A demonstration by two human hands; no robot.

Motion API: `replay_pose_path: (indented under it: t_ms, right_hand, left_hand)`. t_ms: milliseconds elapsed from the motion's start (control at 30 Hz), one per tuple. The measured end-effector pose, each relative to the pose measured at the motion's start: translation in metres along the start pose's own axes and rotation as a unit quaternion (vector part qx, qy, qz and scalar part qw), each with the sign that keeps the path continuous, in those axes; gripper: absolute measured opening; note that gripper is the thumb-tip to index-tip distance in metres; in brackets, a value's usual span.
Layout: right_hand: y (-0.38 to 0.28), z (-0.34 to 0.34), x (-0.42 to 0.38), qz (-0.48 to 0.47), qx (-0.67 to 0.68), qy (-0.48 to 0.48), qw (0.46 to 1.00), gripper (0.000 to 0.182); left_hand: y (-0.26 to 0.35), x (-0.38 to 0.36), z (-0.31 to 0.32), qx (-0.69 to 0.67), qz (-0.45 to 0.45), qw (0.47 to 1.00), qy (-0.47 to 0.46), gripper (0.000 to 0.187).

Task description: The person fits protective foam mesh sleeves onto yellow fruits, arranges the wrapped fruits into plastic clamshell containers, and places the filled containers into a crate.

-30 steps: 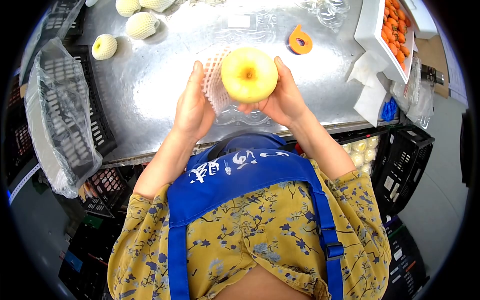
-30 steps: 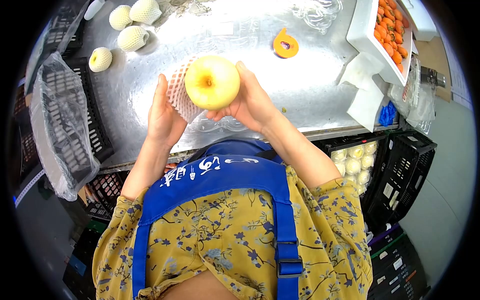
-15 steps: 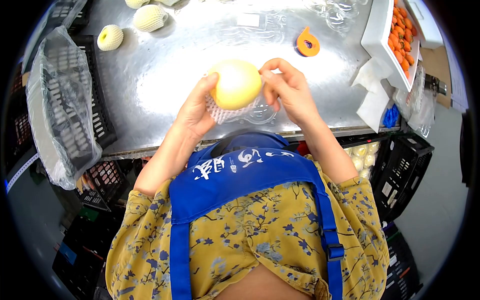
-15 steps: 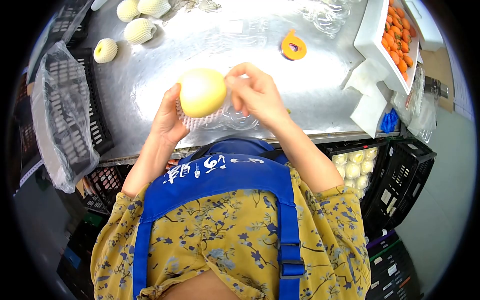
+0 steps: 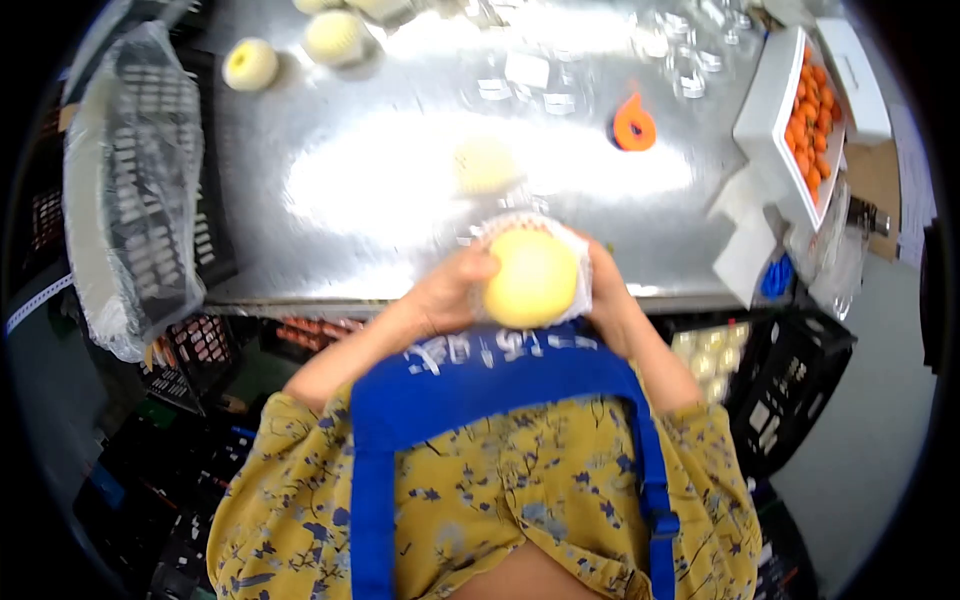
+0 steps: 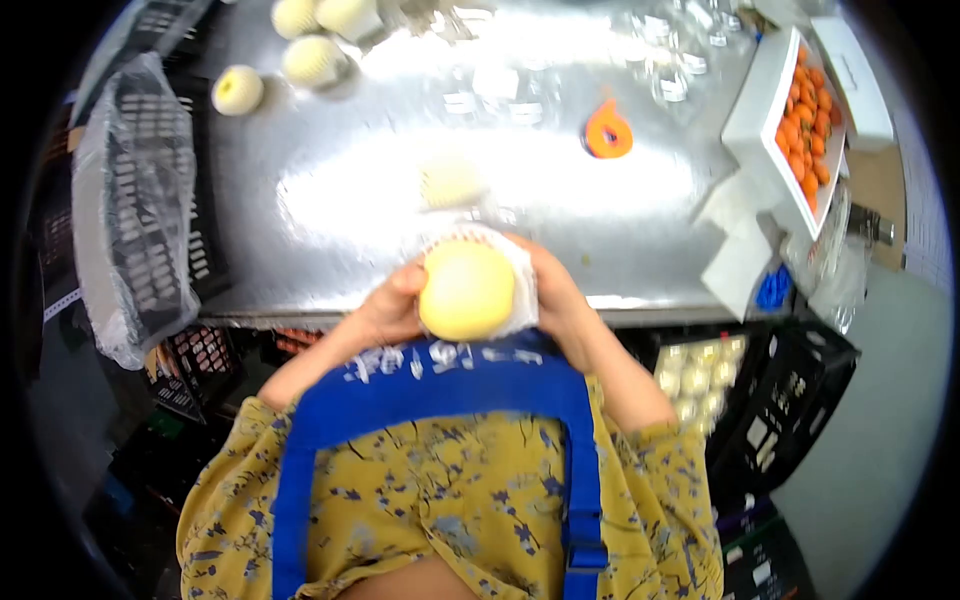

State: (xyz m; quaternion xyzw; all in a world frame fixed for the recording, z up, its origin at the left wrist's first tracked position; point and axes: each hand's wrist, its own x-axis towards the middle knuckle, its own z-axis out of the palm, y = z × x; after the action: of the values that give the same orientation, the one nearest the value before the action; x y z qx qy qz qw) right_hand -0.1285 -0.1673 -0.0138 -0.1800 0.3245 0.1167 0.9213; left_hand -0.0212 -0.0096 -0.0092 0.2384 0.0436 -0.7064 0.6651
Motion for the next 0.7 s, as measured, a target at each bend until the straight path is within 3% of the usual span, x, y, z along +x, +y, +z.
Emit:
replay_pose_path:
  t_ms: [67,133,167,267,300,333,367,467,567,667,700]
  right_hand:
    - [0.001,-0.007,0.010,-0.103,-0.156,0.086,0.979,0.021]
    - [-0.008,-0.016,0.013,-0.262,-0.451,0.140,0.842,0.011]
    - [-0.014,-0.013,0.009,-0.341,-0.510,0.147,0.776,0.013]
    - [-0.005,0.015,-0.002,-0.353,-0.503,0.166,0.771,0.018]
    - [0.001,0.023,-0.007,-0.338,-0.515,0.102,0.781,0.020]
    - [0.003,0.029,-0.010,-0.323,-0.523,0.039,0.788,0.024]
    - [-0.001,0.025,-0.016,-0.251,-0.504,-0.036,0.826,0.041]
    - [-0.021,0.040,-0.013,-0.472,-0.650,-0.013,0.596,0.057]
    - [-0.009,0.025,0.000,-0.379,-0.720,-0.076,0.577,0.071]
    - [-0.012,-0.009,0.014,-0.391,-0.651,-0.021,0.650,0.076]
    - [-0.011,-0.017,0.020,-0.314,-0.506,0.049,0.802,0.076]
  left_hand:
    - [-0.001,0.003,-0.003,0.000,0.050,0.999,0.020,0.083]
    - [0.003,0.002,0.007,0.069,0.117,0.988,0.068,0.078]
    - [0.001,0.003,0.002,0.134,0.164,0.971,0.113,0.074]
    - [0.007,0.005,-0.008,0.377,0.260,0.866,0.202,0.065]
    - [0.009,0.006,-0.010,0.461,0.278,0.813,0.221,0.062]
    - [0.009,0.006,-0.014,0.404,0.263,0.848,0.220,0.061]
    - [0.009,0.007,-0.019,0.344,0.245,0.880,0.217,0.060]
    - [0.001,0.005,-0.024,0.185,0.168,0.945,0.209,0.051]
    - [-0.006,0.009,-0.014,0.169,0.092,0.958,0.213,0.056]
    - [0.009,0.005,-0.006,0.105,0.060,0.970,0.208,0.061]
    - [0.012,0.007,-0.015,0.239,0.141,0.928,0.249,0.062]
